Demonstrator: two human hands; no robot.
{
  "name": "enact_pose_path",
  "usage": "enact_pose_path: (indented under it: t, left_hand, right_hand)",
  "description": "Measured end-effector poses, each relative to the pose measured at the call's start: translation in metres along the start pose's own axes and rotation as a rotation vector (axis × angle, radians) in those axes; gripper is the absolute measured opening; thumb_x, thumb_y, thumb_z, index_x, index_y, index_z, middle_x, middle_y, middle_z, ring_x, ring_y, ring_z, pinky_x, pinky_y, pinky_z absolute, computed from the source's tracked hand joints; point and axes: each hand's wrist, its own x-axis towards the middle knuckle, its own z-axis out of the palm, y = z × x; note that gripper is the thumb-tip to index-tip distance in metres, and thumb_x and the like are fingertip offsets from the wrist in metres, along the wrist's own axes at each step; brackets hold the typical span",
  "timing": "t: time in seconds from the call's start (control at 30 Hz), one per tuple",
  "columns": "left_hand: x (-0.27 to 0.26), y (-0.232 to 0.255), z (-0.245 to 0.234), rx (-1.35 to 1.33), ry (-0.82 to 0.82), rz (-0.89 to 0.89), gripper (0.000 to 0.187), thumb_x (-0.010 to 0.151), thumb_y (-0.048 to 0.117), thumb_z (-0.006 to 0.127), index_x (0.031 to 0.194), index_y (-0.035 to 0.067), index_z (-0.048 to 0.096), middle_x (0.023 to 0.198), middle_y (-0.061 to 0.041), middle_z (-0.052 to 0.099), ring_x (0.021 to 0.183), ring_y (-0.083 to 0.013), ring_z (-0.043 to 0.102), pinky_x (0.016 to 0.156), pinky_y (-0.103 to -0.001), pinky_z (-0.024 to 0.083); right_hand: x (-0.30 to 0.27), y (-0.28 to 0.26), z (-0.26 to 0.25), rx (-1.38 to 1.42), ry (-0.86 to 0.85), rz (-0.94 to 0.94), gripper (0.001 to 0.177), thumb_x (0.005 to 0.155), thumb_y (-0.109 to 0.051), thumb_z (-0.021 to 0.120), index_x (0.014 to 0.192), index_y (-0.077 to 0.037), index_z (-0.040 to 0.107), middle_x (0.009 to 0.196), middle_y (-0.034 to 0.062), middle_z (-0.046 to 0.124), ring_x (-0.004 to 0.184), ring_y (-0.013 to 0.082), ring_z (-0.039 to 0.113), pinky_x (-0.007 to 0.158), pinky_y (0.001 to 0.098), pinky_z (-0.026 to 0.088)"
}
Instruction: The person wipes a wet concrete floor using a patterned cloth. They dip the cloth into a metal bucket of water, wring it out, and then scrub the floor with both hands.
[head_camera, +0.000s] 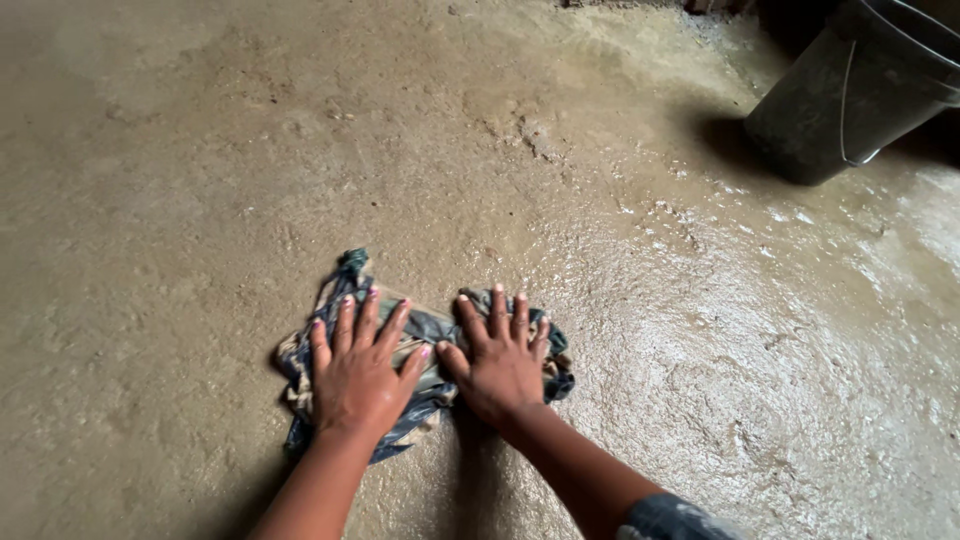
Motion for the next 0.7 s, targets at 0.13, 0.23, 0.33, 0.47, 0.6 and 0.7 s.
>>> enact_pose_path:
  t: [0.13,0.23,0.33,0.47,0.6,0.7]
  left_hand:
    - [-0.014,-0.025,0.005,0.013,0.068,-0.077,0.076,0.092,0.069,0.038,0.161,0.041,0.025,0.169,0.002,0.013,0.153,-0.0237,0.011,0.120,-0.052,0.004]
    - [-0.030,-0.041,0.008,0.018,0.103,-0.153,0.075,0.091,0.069,0.038,0.158,0.040,0.025,0.167,0.001,0.016,0.153,-0.0236,0.013,0.120,-0.052,0.005]
    - [-0.042,-0.051,0.010,0.054,0.120,-0.229,0.077,0.090,0.069,0.038,0.160,0.040,0.023,0.166,0.001,0.017,0.152,-0.0239,0.014,0.120,-0.053,0.005]
    - [-0.054,-0.052,0.011,0.099,0.086,-0.306,0.075,0.093,0.067,0.034,0.160,0.037,0.020,0.168,-0.001,0.016,0.154,-0.0256,0.013,0.120,-0.054,0.006]
    - [-0.047,-0.043,0.003,0.119,-0.009,-0.336,0.078,0.093,0.065,0.030,0.165,0.038,0.014,0.172,-0.003,0.008,0.155,-0.0308,0.005,0.117,-0.057,0.001]
    - [-0.045,-0.035,-0.008,0.054,-0.060,-0.330,0.076,0.094,0.064,0.030,0.164,0.040,0.013,0.173,-0.002,0.005,0.152,-0.0332,0.001,0.117,-0.060,-0.002]
  right_hand:
    - [-0.004,-0.027,0.003,0.043,0.003,-0.049,0.076,0.095,-0.068,0.038,0.161,-0.032,0.024,0.170,0.0147,0.002,0.156,0.0399,-0.006,0.121,0.0618,-0.007]
    - [-0.007,-0.045,0.007,0.067,0.012,-0.118,0.075,0.095,-0.066,0.039,0.160,-0.031,0.026,0.170,0.0158,0.003,0.155,0.0412,-0.005,0.120,0.0627,-0.007]
    - [-0.010,-0.058,0.009,0.078,0.003,-0.211,0.073,0.095,-0.065,0.040,0.159,-0.032,0.029,0.170,0.0158,0.005,0.155,0.0416,-0.004,0.120,0.0630,-0.006]
    - [-0.012,-0.060,0.009,0.061,-0.020,-0.351,0.070,0.097,-0.064,0.038,0.159,-0.033,0.030,0.171,0.0144,0.008,0.156,0.0406,-0.002,0.120,0.0638,-0.005]
    - [-0.005,-0.053,0.007,0.029,-0.039,-0.379,0.067,0.099,-0.063,0.033,0.160,-0.035,0.028,0.171,0.0117,0.007,0.156,0.0388,-0.002,0.121,0.0622,-0.005]
    - [0.003,-0.046,0.007,0.002,-0.027,-0.382,0.067,0.098,-0.063,0.032,0.160,-0.037,0.028,0.171,0.0096,0.008,0.156,0.0371,-0.001,0.122,0.0597,-0.005]
